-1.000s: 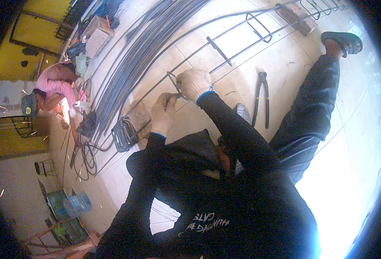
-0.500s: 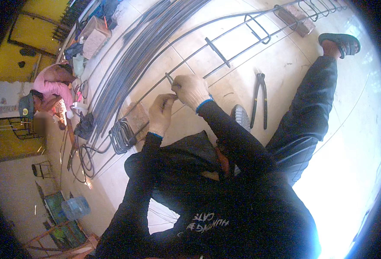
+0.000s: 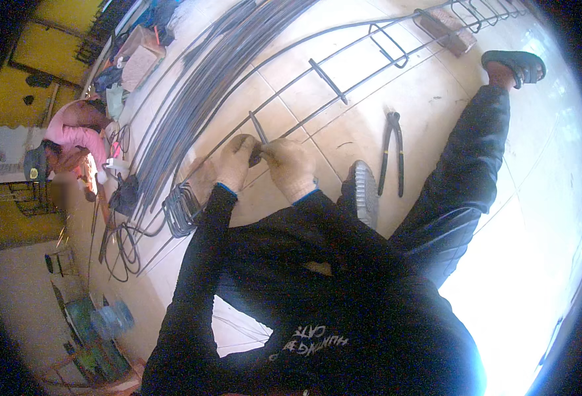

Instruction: The person assembles a metal ladder-like frame by tying thin wire around the intersections of the rungs and side rails. They use pliers to twist and secure the wire, working along the length of the frame on the floor.

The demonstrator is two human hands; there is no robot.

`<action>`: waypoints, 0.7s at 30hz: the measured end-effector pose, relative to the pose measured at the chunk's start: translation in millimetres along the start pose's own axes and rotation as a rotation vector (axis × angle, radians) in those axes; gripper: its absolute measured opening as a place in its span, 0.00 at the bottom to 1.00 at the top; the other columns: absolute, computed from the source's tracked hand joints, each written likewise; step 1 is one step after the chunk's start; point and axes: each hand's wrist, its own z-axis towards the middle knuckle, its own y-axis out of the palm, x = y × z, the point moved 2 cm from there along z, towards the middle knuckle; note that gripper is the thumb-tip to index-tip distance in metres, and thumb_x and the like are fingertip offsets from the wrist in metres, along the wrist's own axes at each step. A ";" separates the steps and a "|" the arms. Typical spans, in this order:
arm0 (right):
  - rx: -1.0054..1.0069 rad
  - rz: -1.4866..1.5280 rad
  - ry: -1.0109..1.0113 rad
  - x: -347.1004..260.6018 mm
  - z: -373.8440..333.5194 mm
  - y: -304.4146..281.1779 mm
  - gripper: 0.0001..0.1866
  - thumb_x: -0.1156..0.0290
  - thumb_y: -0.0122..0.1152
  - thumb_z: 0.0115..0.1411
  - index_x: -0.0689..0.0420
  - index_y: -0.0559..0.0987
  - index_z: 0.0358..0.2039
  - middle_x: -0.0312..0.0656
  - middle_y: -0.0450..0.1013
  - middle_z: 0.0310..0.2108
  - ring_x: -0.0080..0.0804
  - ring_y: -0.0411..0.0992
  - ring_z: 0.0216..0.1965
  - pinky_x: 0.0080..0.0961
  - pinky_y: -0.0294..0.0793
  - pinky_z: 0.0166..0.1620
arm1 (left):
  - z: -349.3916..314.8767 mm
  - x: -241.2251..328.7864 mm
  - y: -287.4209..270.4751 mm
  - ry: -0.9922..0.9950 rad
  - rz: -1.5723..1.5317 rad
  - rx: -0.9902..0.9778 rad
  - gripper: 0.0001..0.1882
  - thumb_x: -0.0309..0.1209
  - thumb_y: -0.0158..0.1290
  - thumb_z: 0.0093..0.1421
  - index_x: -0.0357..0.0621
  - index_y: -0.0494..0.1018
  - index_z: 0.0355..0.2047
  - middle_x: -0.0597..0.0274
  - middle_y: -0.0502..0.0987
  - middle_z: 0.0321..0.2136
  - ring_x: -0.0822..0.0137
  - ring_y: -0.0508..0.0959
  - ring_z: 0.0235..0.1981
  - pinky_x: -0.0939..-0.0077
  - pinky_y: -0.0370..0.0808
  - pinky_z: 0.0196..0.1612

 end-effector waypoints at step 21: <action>-0.017 -0.127 -0.102 3.1 -22.8 0.5 0.12 0.66 0.71 0.62 0.46 0.89 0.47 0.40 0.83 0.43 0.48 0.82 0.42 0.46 0.82 0.42 | 39.1 -4.1 -12.2 -0.472 0.005 -0.276 0.20 0.44 0.54 0.79 0.39 0.81 0.55 0.58 0.85 0.43 0.64 0.85 0.40 0.70 0.83 0.43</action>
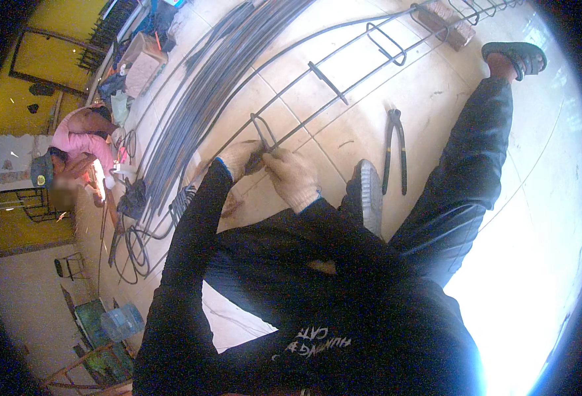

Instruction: The person assembles a metal ladder-like frame by tying thin wire around the intersections of the rungs and side rails. They use pliers to twist and secure the wire, working along the length of the frame on the floor.

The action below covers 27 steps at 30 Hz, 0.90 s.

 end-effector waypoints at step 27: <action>-0.093 0.058 0.342 17.2 19.0 8.7 0.12 0.63 0.70 0.65 0.41 0.90 0.49 0.39 0.84 0.41 0.46 0.85 0.44 0.44 0.84 0.44 | -22.0 1.2 2.2 -0.015 0.209 0.028 0.24 0.48 0.55 0.79 0.42 0.78 0.62 0.60 0.86 0.51 0.65 0.84 0.51 0.63 0.83 0.55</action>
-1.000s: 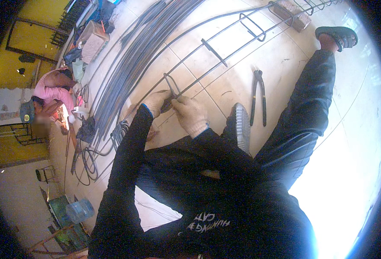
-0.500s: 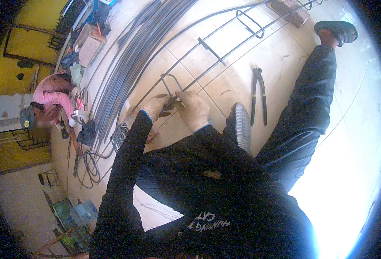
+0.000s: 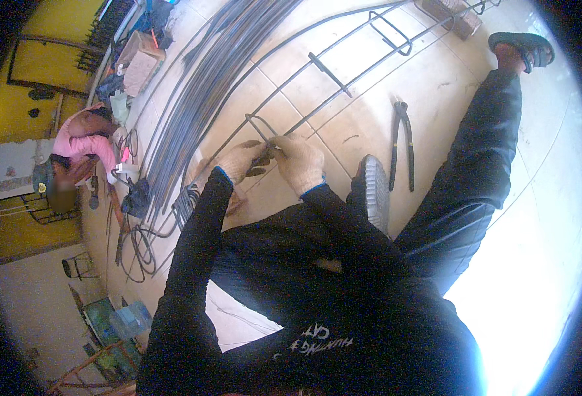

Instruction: The person assembles a metal ladder-like frame by tying thin wire around the intersections of the rungs and side rails. They use pliers to twist and secure the wire, working along the length of the frame on the floor.

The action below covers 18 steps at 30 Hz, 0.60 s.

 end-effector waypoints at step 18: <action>0.055 -0.047 -0.056 -4.8 -1.8 -1.6 0.09 0.65 0.67 0.65 0.38 0.88 0.45 0.38 0.83 0.39 0.47 0.85 0.40 0.46 0.82 0.38 | 8.9 -3.6 -3.5 -0.041 -0.054 -0.100 0.21 0.45 0.53 0.80 0.44 0.78 0.62 0.62 0.86 0.52 0.65 0.85 0.50 0.61 0.85 0.55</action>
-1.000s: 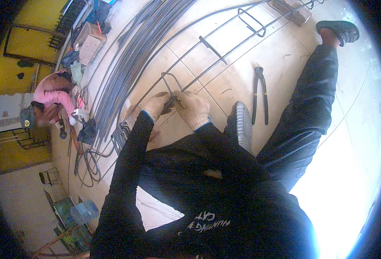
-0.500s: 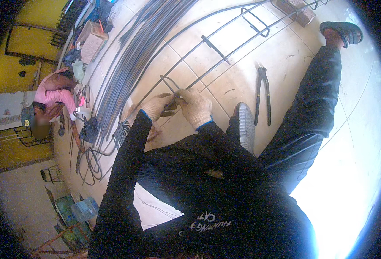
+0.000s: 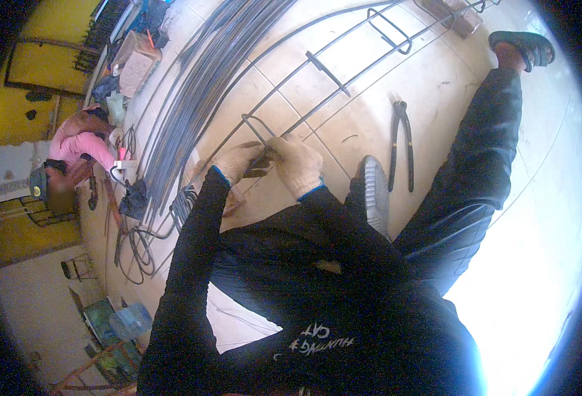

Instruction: The person assembles a metal ladder-like frame by tying thin wire around the intersections of the rungs and side rails. They use pliers to twist and secure the wire, working along the length of the frame on the floor.

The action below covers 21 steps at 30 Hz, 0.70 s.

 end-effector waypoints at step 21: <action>0.032 0.021 0.200 4.7 -6.6 15.5 0.11 0.62 0.77 0.63 0.49 0.86 0.43 0.42 0.83 0.38 0.49 0.84 0.38 0.44 0.81 0.39 | 33.4 -5.4 -7.3 -0.124 0.027 -0.076 0.17 0.43 0.54 0.79 0.46 0.81 0.56 0.66 0.86 0.41 0.70 0.83 0.36 0.67 0.87 0.41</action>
